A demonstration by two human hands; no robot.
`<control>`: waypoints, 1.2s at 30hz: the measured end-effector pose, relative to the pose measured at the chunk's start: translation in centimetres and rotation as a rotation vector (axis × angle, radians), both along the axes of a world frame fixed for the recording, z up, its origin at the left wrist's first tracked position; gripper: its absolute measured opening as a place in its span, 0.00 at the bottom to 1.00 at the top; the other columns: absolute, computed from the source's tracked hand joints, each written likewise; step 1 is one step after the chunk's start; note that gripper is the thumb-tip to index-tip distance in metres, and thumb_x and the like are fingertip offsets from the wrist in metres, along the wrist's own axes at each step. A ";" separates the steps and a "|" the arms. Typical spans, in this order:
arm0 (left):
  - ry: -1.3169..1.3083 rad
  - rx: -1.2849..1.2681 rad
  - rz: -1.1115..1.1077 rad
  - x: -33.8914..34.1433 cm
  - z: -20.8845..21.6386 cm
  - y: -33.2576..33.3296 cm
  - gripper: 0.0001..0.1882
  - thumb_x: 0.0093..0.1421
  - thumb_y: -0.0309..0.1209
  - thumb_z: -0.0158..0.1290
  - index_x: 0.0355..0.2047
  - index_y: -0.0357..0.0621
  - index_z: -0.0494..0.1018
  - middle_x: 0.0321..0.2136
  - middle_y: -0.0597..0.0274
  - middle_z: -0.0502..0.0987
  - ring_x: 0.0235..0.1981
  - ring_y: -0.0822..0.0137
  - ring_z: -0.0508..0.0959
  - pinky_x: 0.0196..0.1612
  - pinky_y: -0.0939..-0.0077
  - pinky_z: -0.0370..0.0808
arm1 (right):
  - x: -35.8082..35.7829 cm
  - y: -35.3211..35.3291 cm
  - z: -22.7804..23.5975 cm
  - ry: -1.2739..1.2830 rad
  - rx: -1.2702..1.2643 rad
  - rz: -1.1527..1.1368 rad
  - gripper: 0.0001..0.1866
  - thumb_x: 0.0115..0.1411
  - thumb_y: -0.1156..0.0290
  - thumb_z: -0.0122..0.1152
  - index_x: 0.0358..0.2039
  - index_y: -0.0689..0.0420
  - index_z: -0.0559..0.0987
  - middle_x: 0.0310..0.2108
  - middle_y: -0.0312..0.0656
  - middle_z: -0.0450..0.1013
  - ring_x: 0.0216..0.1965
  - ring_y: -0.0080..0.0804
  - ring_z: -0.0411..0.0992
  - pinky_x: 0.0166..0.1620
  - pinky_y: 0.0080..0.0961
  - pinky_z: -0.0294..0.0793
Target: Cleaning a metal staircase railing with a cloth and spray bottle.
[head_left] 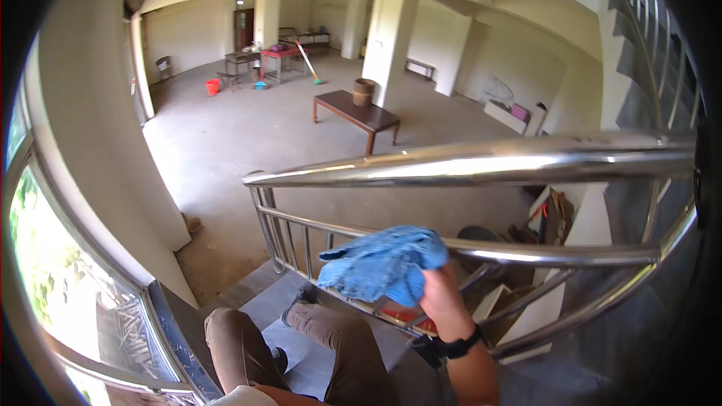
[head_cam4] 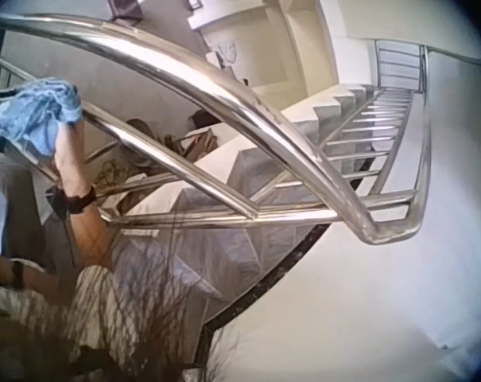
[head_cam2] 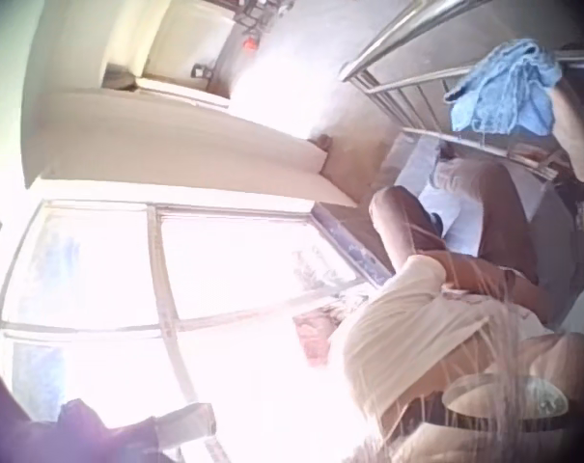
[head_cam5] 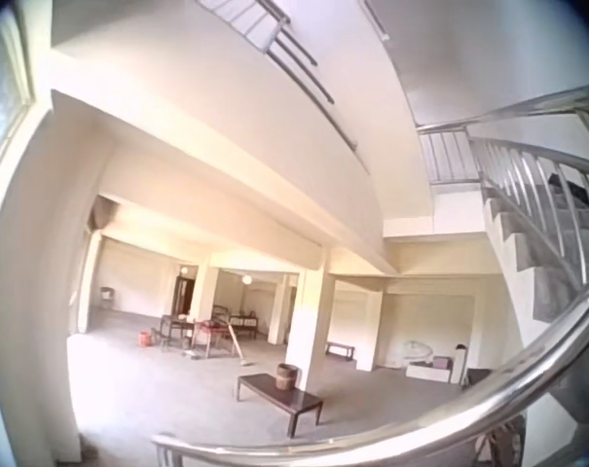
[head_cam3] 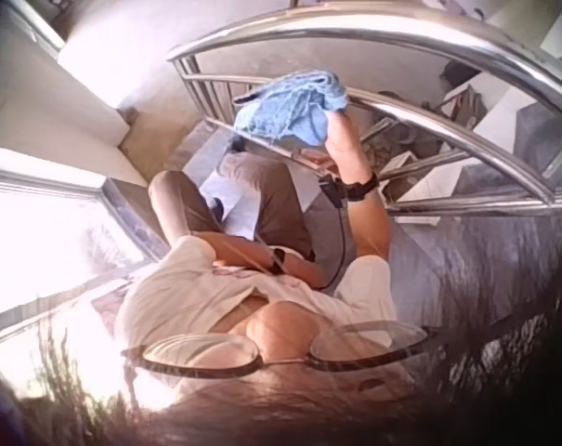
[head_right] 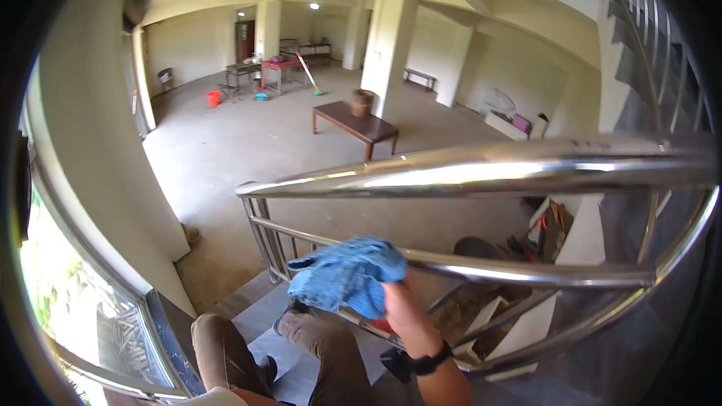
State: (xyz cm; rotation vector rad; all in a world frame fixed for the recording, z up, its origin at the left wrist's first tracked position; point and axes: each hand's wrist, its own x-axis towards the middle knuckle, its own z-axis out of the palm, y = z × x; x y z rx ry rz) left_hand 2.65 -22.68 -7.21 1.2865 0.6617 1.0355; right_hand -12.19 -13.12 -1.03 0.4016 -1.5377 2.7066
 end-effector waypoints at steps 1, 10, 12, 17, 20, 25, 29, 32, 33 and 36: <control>0.011 0.009 0.016 0.0 0.4 0.5 0.16 0.70 0.38 0.51 0.45 0.35 0.76 0.39 0.55 0.81 0.37 0.66 0.81 0.37 0.71 0.77 | 0.9 0.7 1.6 -0.007 0.042 -0.058 0.14 0.68 0.74 0.52 0.53 0.60 0.75 0.51 0.40 0.75 0.53 0.31 0.73 0.58 0.33 0.73; 0.055 0.182 0.110 -0.5 3.5 3.8 0.15 0.70 0.37 0.52 0.45 0.35 0.76 0.37 0.57 0.82 0.35 0.68 0.81 0.36 0.73 0.77 | 6.0 8.9 10.2 0.288 -0.371 -0.134 0.31 0.67 0.51 0.46 0.65 0.54 0.66 0.66 0.45 0.63 0.66 0.48 0.61 0.70 0.56 0.52; 0.056 0.214 0.129 -0.7 4.3 4.1 0.15 0.70 0.37 0.52 0.45 0.35 0.76 0.36 0.57 0.82 0.35 0.68 0.81 0.35 0.74 0.77 | 7.3 12.1 11.5 0.352 -0.545 -0.454 0.32 0.68 0.51 0.45 0.65 0.57 0.65 0.66 0.47 0.63 0.67 0.49 0.60 0.70 0.55 0.52; 0.017 0.152 0.176 -2.3 3.3 2.1 0.15 0.70 0.37 0.52 0.44 0.35 0.77 0.33 0.58 0.82 0.33 0.69 0.82 0.35 0.74 0.78 | 6.2 12.2 8.6 0.534 -0.588 -0.830 0.31 0.67 0.51 0.47 0.62 0.60 0.67 0.64 0.49 0.66 0.65 0.50 0.62 0.69 0.54 0.54; -0.028 0.052 0.180 -2.9 1.4 -0.3 0.15 0.70 0.37 0.52 0.42 0.35 0.77 0.30 0.59 0.82 0.31 0.68 0.82 0.35 0.73 0.78 | 3.0 7.9 6.3 0.580 -0.530 -0.683 0.31 0.66 0.51 0.48 0.60 0.61 0.69 0.62 0.50 0.67 0.63 0.49 0.64 0.68 0.53 0.56; -0.087 -0.029 0.246 -1.9 0.8 -4.2 0.15 0.70 0.36 0.53 0.41 0.34 0.77 0.32 0.58 0.82 0.33 0.70 0.81 0.37 0.74 0.78 | -3.8 5.6 8.2 0.637 -0.672 -0.467 0.30 0.64 0.50 0.50 0.56 0.63 0.72 0.60 0.51 0.70 0.60 0.49 0.67 0.67 0.52 0.59; -0.038 -0.032 0.332 -1.7 -1.7 -5.9 0.16 0.67 0.36 0.56 0.44 0.32 0.75 0.34 0.57 0.82 0.35 0.69 0.81 0.38 0.74 0.78 | -7.1 3.2 9.1 0.599 -0.746 -0.542 0.29 0.63 0.50 0.51 0.53 0.62 0.75 0.57 0.50 0.72 0.58 0.48 0.69 0.65 0.51 0.62; -0.059 -0.065 0.294 -2.1 -4.4 -7.2 0.19 0.65 0.37 0.58 0.47 0.32 0.75 0.35 0.57 0.82 0.36 0.69 0.81 0.39 0.73 0.78 | -11.3 3.5 4.8 0.681 -0.721 -0.309 0.27 0.63 0.50 0.51 0.52 0.58 0.77 0.55 0.47 0.74 0.57 0.45 0.71 0.64 0.47 0.64; -0.095 -0.108 0.283 -2.0 -4.9 -8.1 0.20 0.65 0.37 0.59 0.47 0.32 0.74 0.35 0.57 0.82 0.36 0.69 0.81 0.39 0.73 0.77 | -12.0 1.5 4.4 0.622 -0.709 -0.345 0.27 0.63 0.49 0.50 0.51 0.58 0.77 0.54 0.46 0.75 0.56 0.45 0.71 0.64 0.45 0.65; -0.109 -0.173 0.238 -1.8 -6.8 -9.5 0.20 0.64 0.37 0.60 0.49 0.34 0.74 0.36 0.58 0.82 0.36 0.69 0.80 0.39 0.72 0.78 | -13.4 -5.9 5.0 0.344 -0.680 -0.435 0.27 0.65 0.46 0.46 0.49 0.55 0.78 0.51 0.43 0.76 0.54 0.42 0.72 0.62 0.40 0.67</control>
